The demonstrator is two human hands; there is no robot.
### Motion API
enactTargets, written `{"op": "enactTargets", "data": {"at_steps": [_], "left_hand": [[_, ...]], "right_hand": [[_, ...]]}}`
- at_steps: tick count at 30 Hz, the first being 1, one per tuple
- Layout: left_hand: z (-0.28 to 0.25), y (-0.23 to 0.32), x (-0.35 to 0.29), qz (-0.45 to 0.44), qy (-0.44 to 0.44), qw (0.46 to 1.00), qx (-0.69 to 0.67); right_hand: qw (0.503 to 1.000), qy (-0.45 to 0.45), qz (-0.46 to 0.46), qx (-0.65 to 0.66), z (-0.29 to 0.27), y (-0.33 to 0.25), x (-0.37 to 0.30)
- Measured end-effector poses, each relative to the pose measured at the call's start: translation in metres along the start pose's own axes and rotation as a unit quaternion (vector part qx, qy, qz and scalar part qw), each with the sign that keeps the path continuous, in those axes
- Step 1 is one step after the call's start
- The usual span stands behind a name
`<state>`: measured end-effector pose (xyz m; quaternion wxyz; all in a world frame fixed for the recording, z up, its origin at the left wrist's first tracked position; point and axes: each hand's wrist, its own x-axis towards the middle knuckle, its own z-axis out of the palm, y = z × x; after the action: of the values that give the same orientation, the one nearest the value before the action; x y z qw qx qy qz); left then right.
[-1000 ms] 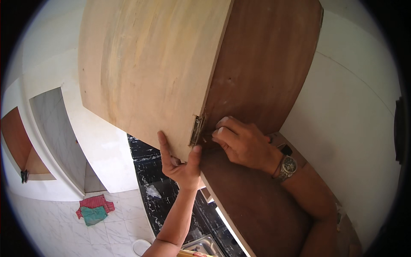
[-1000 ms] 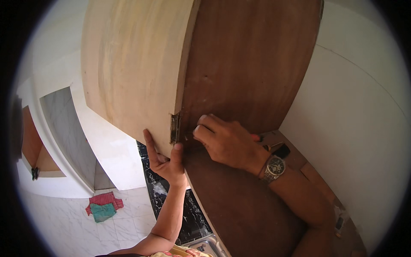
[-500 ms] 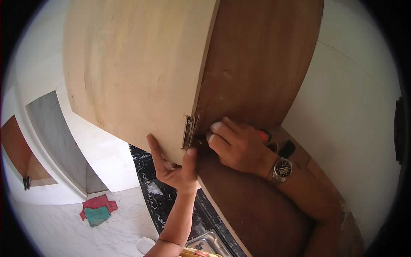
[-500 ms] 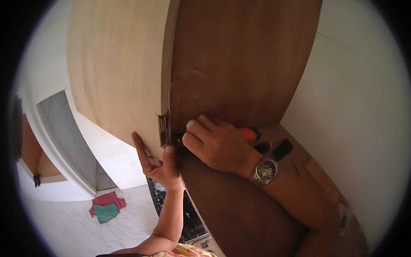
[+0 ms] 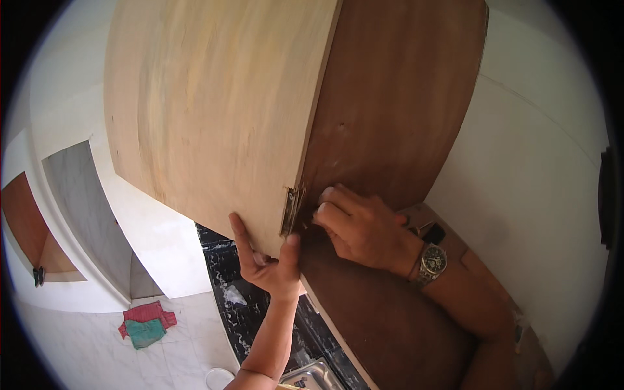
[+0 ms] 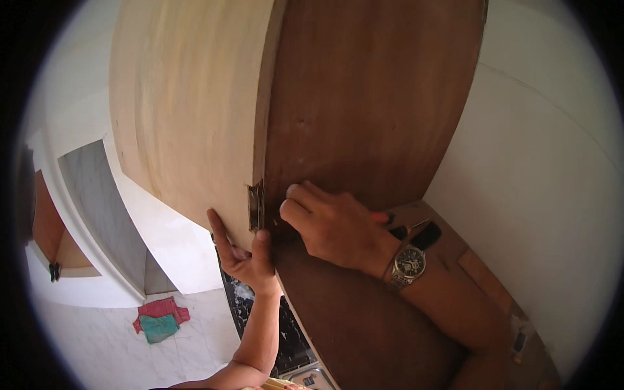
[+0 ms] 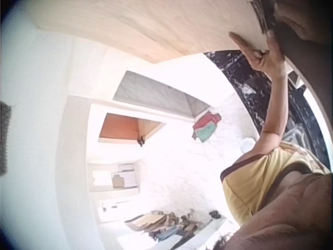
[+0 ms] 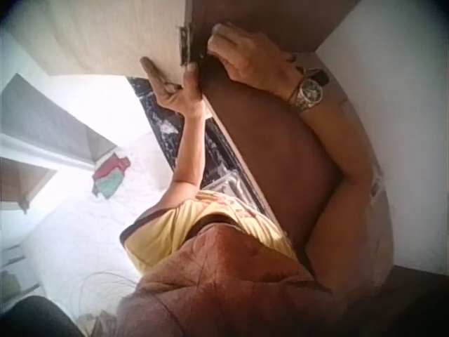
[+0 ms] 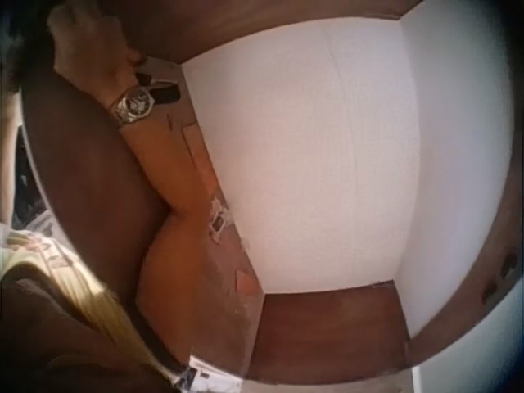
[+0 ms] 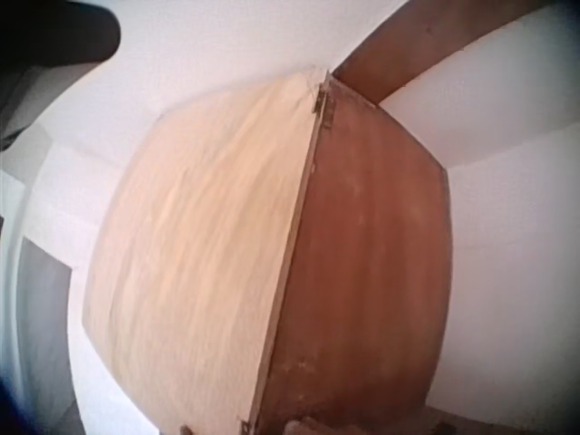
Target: The person uses a screwdriver to secure hinges onto a wooden cabinet door and its frame, then tests the door movement.
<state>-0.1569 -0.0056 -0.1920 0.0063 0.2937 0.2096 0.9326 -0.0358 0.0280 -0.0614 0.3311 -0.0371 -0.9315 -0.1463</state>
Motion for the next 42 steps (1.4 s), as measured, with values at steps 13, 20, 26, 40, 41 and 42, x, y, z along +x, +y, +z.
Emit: {"op": "enactTargets", "data": {"at_steps": [13, 20, 26, 40, 41, 42], "left_hand": [[0.001, 0.005, 0.002, -0.031, -0.008, 0.999, -0.006], [0.001, 0.013, 0.003, -0.038, -0.012, 0.999, -0.016], [0.003, 0.008, -0.002, -0.031, -0.011, 0.999, -0.033], [0.004, -0.002, 0.000, -0.037, -0.027, 0.995, -0.084], [0.001, -0.003, 0.000, -0.028, -0.029, 0.995, -0.087], [-0.001, -0.003, -0.001, -0.018, -0.031, 0.995, -0.089]], "right_hand": [[0.982, -0.038, -0.051, -0.177, -0.001, -0.009, -0.001], [0.992, -0.061, 0.101, -0.047, -0.016, -0.024, 0.005], [0.999, 0.024, 0.036, -0.028, -0.024, -0.010, 0.008], [0.995, 0.101, 0.026, 0.007, 0.008, 0.004, 0.001], [0.993, 0.117, 0.022, 0.022, 0.011, 0.003, 0.001], [0.992, 0.117, 0.028, 0.026, 0.012, 0.003, 0.001]]}}
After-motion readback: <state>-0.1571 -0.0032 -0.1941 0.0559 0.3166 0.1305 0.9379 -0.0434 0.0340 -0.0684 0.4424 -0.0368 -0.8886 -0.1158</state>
